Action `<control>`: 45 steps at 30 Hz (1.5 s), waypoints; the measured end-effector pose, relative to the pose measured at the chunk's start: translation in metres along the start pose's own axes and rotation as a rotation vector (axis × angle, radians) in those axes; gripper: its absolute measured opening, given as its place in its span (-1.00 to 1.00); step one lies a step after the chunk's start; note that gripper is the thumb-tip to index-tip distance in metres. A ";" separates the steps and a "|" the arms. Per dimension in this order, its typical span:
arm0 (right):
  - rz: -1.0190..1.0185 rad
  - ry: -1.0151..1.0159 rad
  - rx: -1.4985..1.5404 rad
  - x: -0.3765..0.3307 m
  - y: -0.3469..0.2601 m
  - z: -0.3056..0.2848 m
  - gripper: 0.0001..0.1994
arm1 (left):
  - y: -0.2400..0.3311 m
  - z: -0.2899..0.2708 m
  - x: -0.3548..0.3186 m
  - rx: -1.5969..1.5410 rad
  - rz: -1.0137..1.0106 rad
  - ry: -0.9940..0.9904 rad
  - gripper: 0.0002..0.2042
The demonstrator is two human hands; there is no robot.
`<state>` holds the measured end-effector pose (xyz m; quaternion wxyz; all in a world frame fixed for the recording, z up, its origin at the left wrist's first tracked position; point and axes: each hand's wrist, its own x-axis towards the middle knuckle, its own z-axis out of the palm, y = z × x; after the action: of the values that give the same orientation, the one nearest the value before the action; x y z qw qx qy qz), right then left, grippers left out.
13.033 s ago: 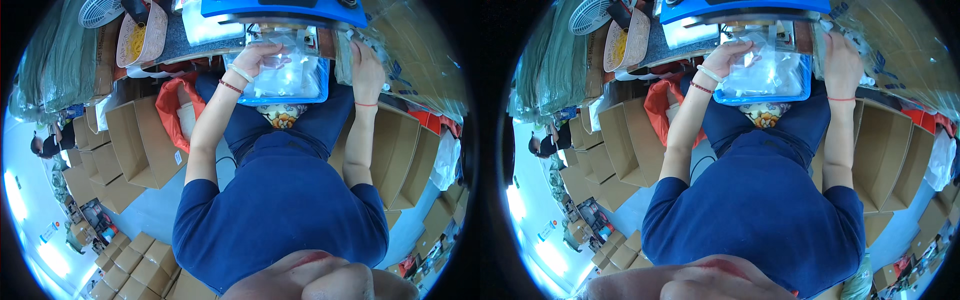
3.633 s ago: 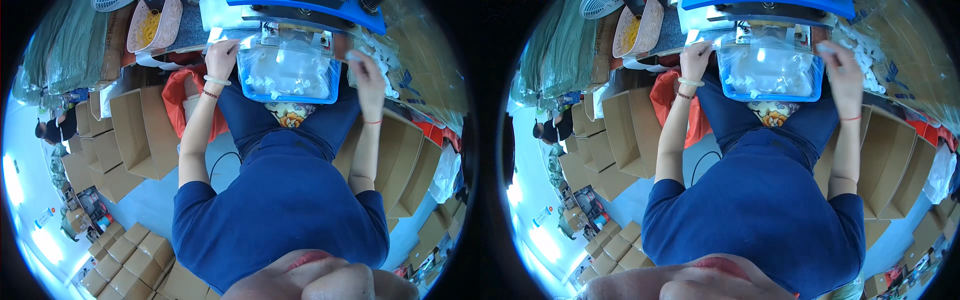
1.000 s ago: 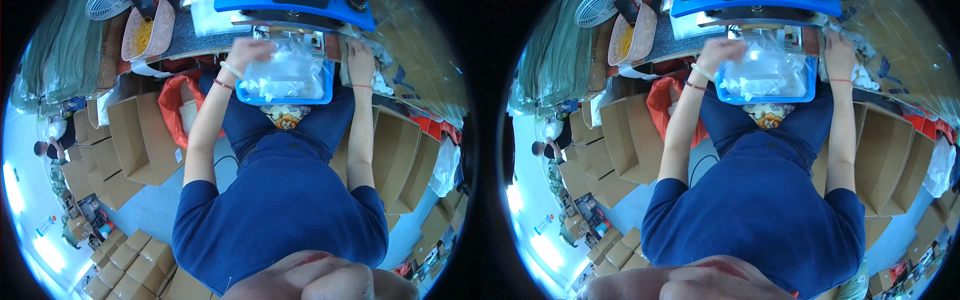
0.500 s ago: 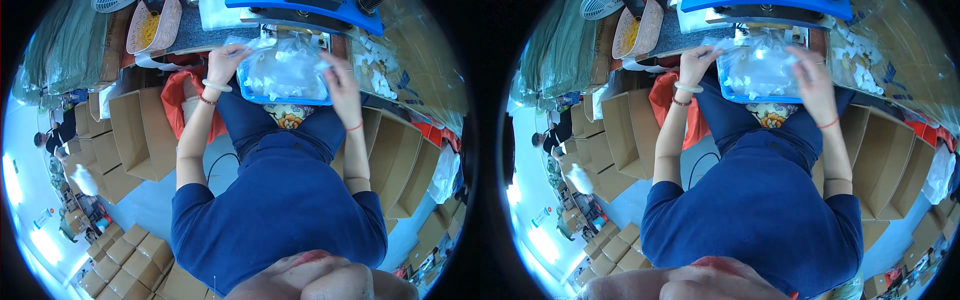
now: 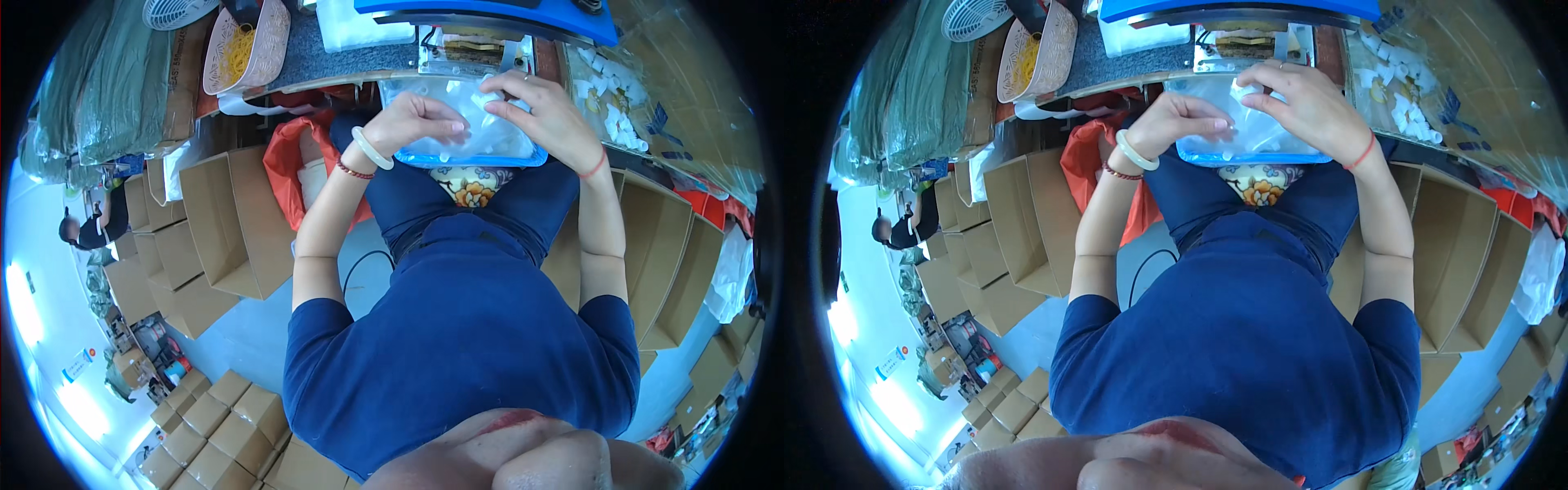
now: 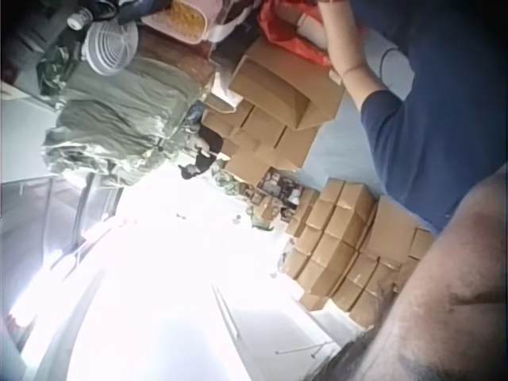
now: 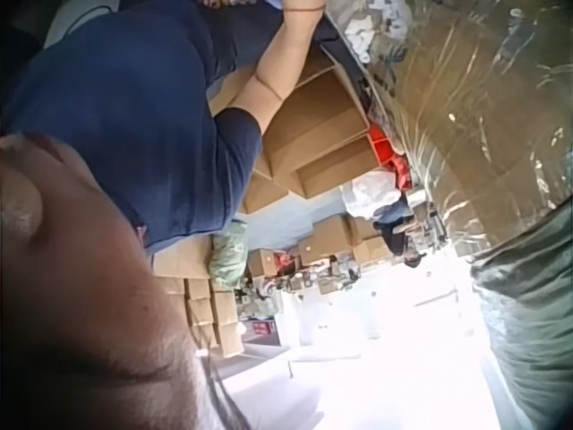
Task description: Using a heat sealer machine to seal plastic bags containing white materials.
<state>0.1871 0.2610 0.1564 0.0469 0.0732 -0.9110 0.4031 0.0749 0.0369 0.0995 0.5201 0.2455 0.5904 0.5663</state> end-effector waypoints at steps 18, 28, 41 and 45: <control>0.446 0.608 -0.673 -0.048 0.146 0.008 -0.73 | -0.009 -0.089 0.064 0.422 0.356 0.852 -0.66; 0.386 0.528 0.006 -0.050 0.022 0.010 -0.73 | -0.066 -0.096 0.005 1.106 0.448 0.883 -0.83; -0.077 0.313 0.004 -0.001 -0.024 0.006 -0.77 | 0.006 0.000 -0.014 0.383 0.259 0.452 -0.80; -0.086 0.087 -0.089 0.000 0.002 -0.003 -0.76 | -0.003 -0.006 -0.003 0.055 0.011 0.039 -0.76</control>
<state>0.1873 0.2641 0.1568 0.1071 0.0925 -0.9211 0.3628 0.0710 0.0312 0.0969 0.4982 0.2518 0.6144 0.5575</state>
